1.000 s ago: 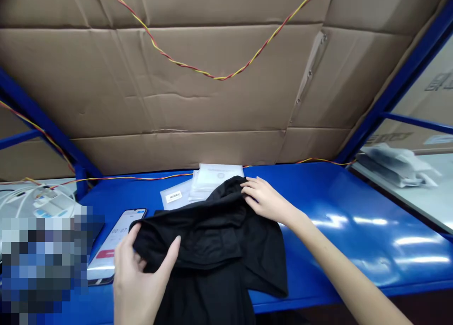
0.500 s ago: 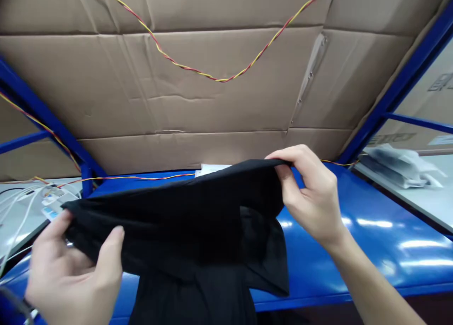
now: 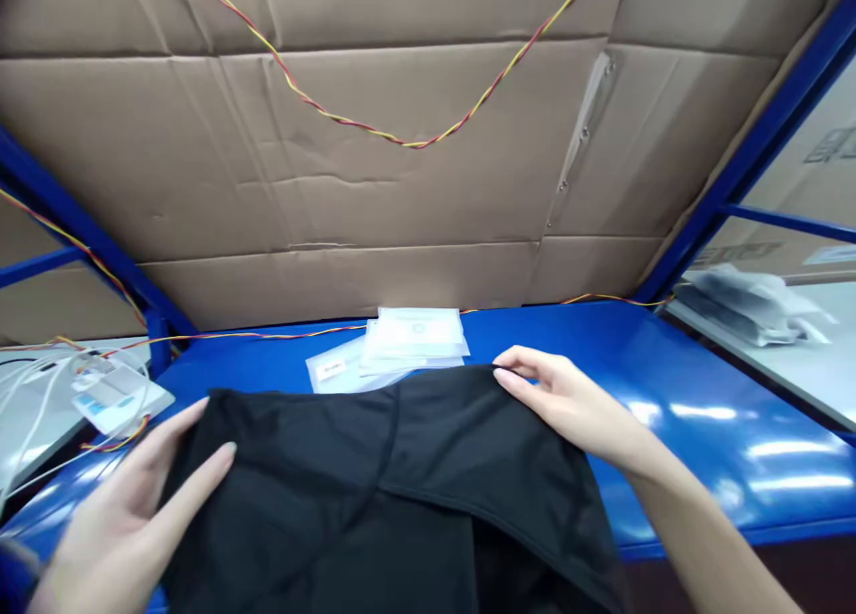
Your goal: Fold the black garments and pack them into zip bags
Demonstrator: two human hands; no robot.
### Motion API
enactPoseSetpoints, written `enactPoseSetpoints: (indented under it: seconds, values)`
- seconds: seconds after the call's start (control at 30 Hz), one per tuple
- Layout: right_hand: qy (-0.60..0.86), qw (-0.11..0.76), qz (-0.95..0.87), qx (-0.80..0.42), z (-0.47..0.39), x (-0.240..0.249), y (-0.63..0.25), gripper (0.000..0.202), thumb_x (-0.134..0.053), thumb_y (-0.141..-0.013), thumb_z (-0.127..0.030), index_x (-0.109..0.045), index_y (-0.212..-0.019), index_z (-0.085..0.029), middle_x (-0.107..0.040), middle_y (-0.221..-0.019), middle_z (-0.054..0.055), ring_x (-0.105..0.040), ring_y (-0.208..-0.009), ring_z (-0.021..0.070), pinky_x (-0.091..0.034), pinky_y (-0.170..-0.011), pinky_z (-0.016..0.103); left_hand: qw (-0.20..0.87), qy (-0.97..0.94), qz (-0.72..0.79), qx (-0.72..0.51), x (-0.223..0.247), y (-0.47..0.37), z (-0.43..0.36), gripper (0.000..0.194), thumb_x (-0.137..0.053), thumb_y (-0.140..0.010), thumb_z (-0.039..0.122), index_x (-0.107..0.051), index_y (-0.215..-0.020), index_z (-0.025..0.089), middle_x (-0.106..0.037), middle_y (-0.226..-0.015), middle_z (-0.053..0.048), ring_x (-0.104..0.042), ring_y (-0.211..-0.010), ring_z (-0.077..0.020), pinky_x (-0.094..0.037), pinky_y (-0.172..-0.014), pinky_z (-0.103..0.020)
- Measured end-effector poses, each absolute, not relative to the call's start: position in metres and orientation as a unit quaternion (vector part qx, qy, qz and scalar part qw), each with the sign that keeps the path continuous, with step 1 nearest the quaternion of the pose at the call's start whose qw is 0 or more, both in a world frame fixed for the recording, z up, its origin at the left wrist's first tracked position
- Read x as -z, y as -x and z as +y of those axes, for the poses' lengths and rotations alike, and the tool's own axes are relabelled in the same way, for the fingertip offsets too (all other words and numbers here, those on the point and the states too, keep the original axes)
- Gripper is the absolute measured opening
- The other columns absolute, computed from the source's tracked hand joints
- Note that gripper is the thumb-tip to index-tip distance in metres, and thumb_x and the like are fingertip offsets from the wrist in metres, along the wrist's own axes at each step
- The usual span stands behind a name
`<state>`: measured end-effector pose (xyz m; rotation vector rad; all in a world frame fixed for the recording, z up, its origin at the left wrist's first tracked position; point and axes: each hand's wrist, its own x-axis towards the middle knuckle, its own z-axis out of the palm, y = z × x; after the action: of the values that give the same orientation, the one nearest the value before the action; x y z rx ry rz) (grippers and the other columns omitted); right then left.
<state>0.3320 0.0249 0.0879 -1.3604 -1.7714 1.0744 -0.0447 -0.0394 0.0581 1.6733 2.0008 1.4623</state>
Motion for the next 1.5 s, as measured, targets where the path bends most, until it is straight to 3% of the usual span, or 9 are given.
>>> enactPoseSetpoints:
  seconds: [0.13,0.53,0.63,0.73,0.87,0.97,1.2,1.37,1.5]
  values:
    - [0.539,0.287,-0.72,-0.328,0.065,-0.037,-0.32,0.036,-0.047,-0.089,-0.053,-0.063,-0.09,-0.02,-0.071,-0.093,0.005,-0.066,-0.089,0.0221,-0.052,-0.075,0.032,0.147,-0.628,0.665,-0.376,-0.014,0.051,-0.005,0.045,-0.046,-0.09,0.041,-0.049,-0.128,0.018,-0.056,-0.134,-0.012,-0.05,-0.128,-0.0278,-0.044,-0.105,-0.047]
    - [0.583,0.276,-0.739,-0.196,0.077,-0.02,-0.317,0.027,-0.043,-0.092,-0.044,-0.058,-0.085,-0.023,-0.068,-0.084,0.003,-0.063,-0.077,0.0221,-0.048,-0.071,0.034,0.007,-0.671,0.674,-0.307,-0.003,0.03,0.012,0.036,-0.033,-0.094,0.027,-0.042,-0.125,0.011,-0.049,-0.125,-0.021,-0.051,-0.123,-0.0356,-0.05,-0.093,-0.051]
    - [0.571,0.284,-0.764,-0.101,0.067,-0.03,-0.312,0.025,-0.042,-0.094,-0.041,-0.058,-0.1,-0.022,-0.066,-0.1,0.007,-0.063,-0.093,0.0256,-0.049,-0.083,0.04,-0.073,-0.706,0.645,-0.281,-0.002,0.023,0.006,0.036,-0.037,-0.094,0.03,-0.046,-0.122,0.009,-0.036,-0.14,-0.025,-0.036,-0.135,-0.0385,-0.043,-0.101,-0.055]
    - [0.507,0.268,-0.819,-0.01,0.044,-0.039,-0.295,0.026,-0.04,-0.096,-0.034,-0.057,-0.113,-0.023,-0.061,-0.12,0.01,-0.057,-0.112,0.026,-0.046,-0.096,0.043,-0.084,-0.781,0.582,-0.211,-0.008,0.011,0.001,0.041,-0.04,-0.095,0.033,-0.045,-0.13,0.012,-0.031,-0.15,-0.02,-0.028,-0.141,-0.0341,-0.037,-0.108,-0.052]
    - [0.456,0.177,-0.872,-0.005,0.02,-0.028,-0.272,0.041,-0.042,-0.097,-0.04,-0.05,-0.133,-0.023,-0.046,-0.144,0.01,-0.041,-0.133,0.0283,-0.039,-0.107,0.048,-0.055,-0.851,0.506,-0.126,-0.006,-0.001,0.007,0.051,-0.039,-0.097,0.039,-0.035,-0.144,0.019,-0.032,-0.153,-0.014,-0.025,-0.143,-0.0292,-0.029,-0.113,-0.052]
    - [0.465,0.112,-0.878,-0.019,0.022,-0.006,-0.272,0.057,-0.039,-0.096,-0.05,-0.038,-0.145,-0.022,-0.033,-0.152,0.01,-0.026,-0.141,0.0309,-0.029,-0.112,0.055,-0.018,-0.843,0.527,-0.101,0.006,0.001,0.017,0.06,-0.037,-0.096,0.048,-0.032,-0.146,0.016,-0.032,-0.152,-0.017,-0.026,-0.142,-0.0315,-0.032,-0.11,-0.053]
    - [0.528,0.067,-0.845,-0.056,0.039,0.015,-0.303,0.061,-0.03,-0.096,-0.057,-0.019,-0.151,-0.032,-0.018,-0.158,0.003,-0.013,-0.144,0.0288,-0.023,-0.114,0.055,0.027,-0.819,0.564,-0.096,0.021,0.007,0.027,0.072,-0.035,-0.093,0.057,-0.029,-0.147,0.01,-0.024,-0.154,-0.019,-0.018,-0.143,-0.0314,-0.029,-0.113,-0.05]
    - [0.572,0.058,-0.818,-0.01,0.055,0.023,-0.311,0.058,-0.026,-0.098,-0.056,-0.026,-0.15,-0.03,-0.026,-0.156,0.006,-0.021,-0.142,0.0333,-0.031,-0.11,0.053,0.024,-0.83,0.55,-0.087,0.02,0.0,0.042,0.07,-0.028,-0.096,0.055,-0.026,-0.148,0.008,-0.024,-0.154,-0.019,-0.017,-0.144,-0.0309,-0.027,-0.114,-0.05]
    - [0.557,0.07,-0.826,0.051,0.075,0.014,-0.311,0.048,-0.032,-0.099,-0.042,-0.045,-0.14,-0.021,-0.052,-0.138,0.013,-0.048,-0.126,0.0312,-0.04,-0.099,0.047,-0.065,-0.829,0.545,-0.105,0.019,0.001,0.062,0.063,-0.031,-0.097,0.048,-0.036,-0.142,0.004,-0.034,-0.15,-0.023,-0.027,-0.141,-0.0337,-0.032,-0.111,-0.05]
